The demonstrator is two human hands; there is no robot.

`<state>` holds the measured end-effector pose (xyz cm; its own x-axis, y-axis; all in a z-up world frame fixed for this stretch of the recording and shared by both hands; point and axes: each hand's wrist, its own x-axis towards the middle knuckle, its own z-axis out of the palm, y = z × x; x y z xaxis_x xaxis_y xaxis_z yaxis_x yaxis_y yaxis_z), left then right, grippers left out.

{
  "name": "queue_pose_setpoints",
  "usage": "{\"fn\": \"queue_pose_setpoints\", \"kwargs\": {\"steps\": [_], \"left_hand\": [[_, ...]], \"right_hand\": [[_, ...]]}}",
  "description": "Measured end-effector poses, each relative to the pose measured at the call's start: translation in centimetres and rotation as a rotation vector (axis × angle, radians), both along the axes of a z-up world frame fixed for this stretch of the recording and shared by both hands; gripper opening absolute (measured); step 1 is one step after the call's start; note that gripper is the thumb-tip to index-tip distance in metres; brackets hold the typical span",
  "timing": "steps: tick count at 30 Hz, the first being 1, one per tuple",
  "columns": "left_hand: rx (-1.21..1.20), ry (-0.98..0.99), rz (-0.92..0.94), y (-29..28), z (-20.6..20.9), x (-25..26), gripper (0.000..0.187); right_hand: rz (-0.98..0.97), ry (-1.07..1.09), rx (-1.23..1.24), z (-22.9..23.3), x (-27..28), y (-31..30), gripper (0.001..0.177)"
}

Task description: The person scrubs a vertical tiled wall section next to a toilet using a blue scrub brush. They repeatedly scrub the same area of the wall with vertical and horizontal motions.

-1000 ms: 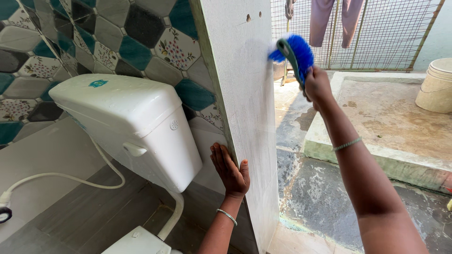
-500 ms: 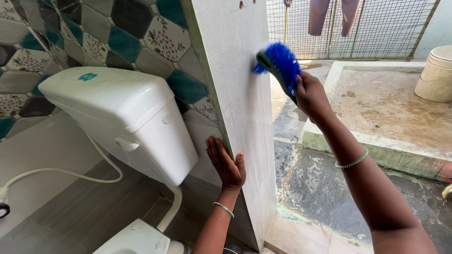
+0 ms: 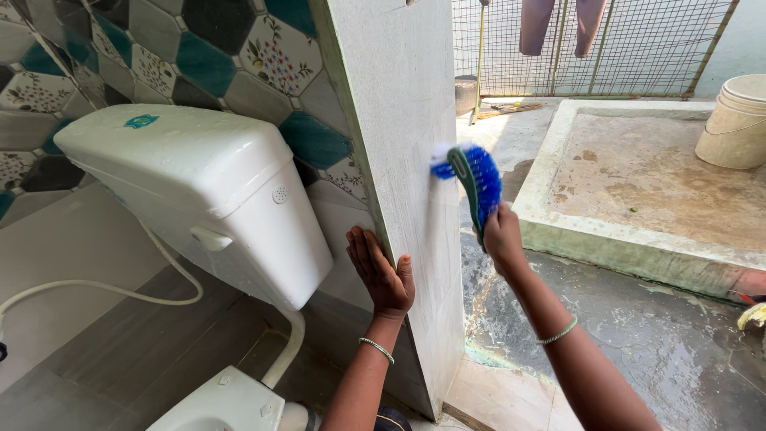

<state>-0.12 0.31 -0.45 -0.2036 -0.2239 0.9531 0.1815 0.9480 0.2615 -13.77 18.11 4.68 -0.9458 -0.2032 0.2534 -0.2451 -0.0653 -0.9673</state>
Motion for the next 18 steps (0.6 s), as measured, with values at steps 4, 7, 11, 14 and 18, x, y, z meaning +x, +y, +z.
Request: {"fn": "queue_pose_setpoints", "kwargs": {"steps": [4, 7, 11, 14, 18], "left_hand": [[0.005, -0.007, 0.003, 0.1, -0.1, 0.0, 0.076], [-0.006, -0.006, 0.005, 0.1, -0.1, 0.0, 0.077], [-0.002, -0.006, 0.001, 0.1, -0.1, 0.1, 0.075], [-0.012, -0.007, 0.018, 0.1, -0.3, 0.0, 0.075], [-0.006, -0.004, 0.025, 0.1, -0.5, -0.2, 0.076]], "right_hand": [[-0.008, -0.167, -0.047, -6.5, 1.8, 0.3, 0.030], [-0.002, -0.202, -0.059, -6.7, 3.0, 0.6, 0.031], [0.033, 0.100, -0.055, -3.0, 5.1, 0.0, 0.030], [0.005, 0.239, -0.042, 0.3, 5.9, -0.7, 0.027], [-0.076, 0.456, 0.005, -0.4, 5.6, -1.3, 0.027]]}}
